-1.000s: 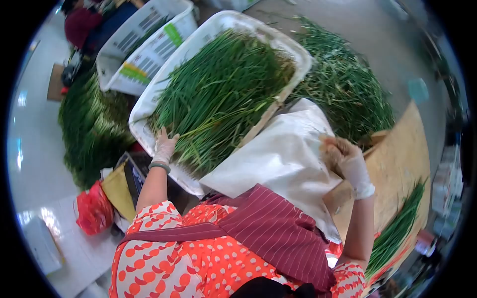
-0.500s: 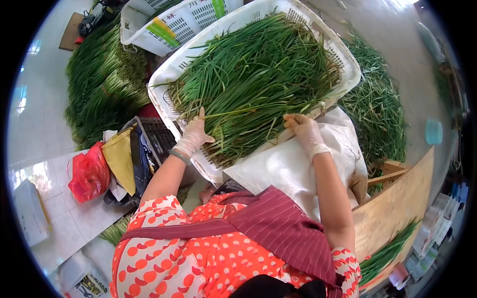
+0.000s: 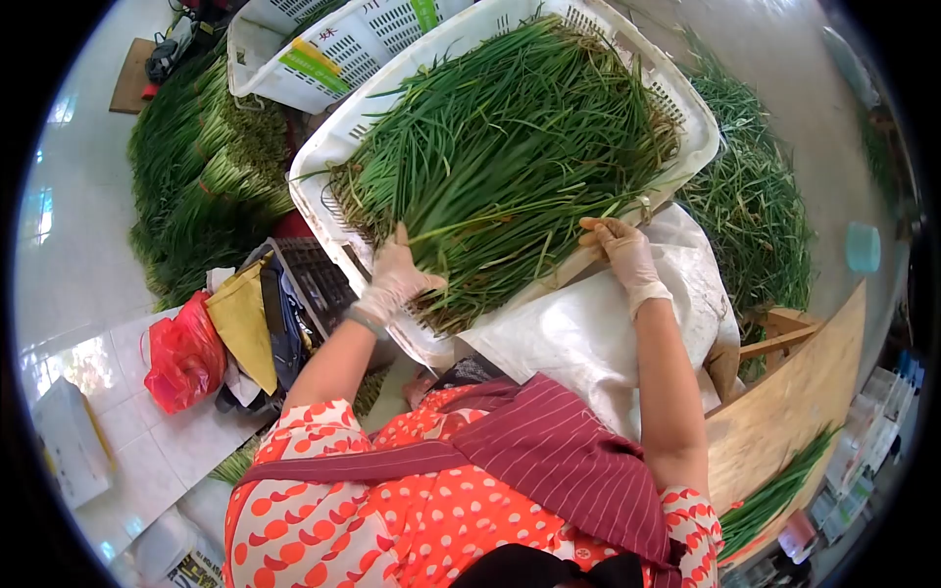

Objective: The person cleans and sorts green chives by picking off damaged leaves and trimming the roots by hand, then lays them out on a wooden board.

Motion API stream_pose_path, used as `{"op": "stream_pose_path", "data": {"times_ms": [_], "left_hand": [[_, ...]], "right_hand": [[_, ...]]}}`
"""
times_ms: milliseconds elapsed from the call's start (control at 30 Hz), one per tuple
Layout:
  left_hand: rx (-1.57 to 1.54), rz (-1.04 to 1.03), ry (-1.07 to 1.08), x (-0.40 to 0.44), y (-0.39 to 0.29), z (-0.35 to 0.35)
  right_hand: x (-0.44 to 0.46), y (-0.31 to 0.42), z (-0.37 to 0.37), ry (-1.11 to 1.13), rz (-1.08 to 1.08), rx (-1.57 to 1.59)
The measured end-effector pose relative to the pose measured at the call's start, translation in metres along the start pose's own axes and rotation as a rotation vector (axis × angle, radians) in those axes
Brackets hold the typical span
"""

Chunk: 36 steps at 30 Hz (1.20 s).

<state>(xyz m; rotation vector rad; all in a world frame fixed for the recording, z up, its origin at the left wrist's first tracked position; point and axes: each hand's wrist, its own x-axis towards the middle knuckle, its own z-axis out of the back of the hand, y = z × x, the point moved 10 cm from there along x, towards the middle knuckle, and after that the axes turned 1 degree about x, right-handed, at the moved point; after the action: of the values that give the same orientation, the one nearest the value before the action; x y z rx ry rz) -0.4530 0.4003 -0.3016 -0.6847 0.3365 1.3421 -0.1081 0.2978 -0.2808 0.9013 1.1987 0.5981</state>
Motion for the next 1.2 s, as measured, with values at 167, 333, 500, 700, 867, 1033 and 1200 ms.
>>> {"op": "stream_pose_path", "data": {"times_ms": [167,333,500,700,867,1033,1200], "left_hand": [[0.251,-0.035,-0.1,-0.033,-0.029,0.001],[-0.131,-0.224,-0.04,0.049,0.035,-0.005],[-0.38,-0.212,-0.138,0.014,0.011,-0.004],[0.136,0.022,-0.242,-0.019,-0.013,-0.006],[-0.329,-0.113,0.06,0.013,0.0,0.005],[-0.539,-0.138,0.404,0.005,-0.027,0.064],[-0.987,-0.027,0.494,-0.002,-0.033,0.069]], "right_hand": [[-0.001,0.003,0.001,-0.015,0.002,-0.083],[-0.007,0.006,0.001,0.032,0.013,0.035],[-0.004,-0.002,0.007,0.01,-0.002,0.043],[-0.008,-0.007,0.015,-0.011,-0.05,0.013],[-0.012,-0.004,0.012,0.019,-0.014,0.046],[-0.01,-0.006,0.01,0.023,-0.009,0.081],[-0.036,0.03,-0.057,0.147,0.0,-0.043]]}}
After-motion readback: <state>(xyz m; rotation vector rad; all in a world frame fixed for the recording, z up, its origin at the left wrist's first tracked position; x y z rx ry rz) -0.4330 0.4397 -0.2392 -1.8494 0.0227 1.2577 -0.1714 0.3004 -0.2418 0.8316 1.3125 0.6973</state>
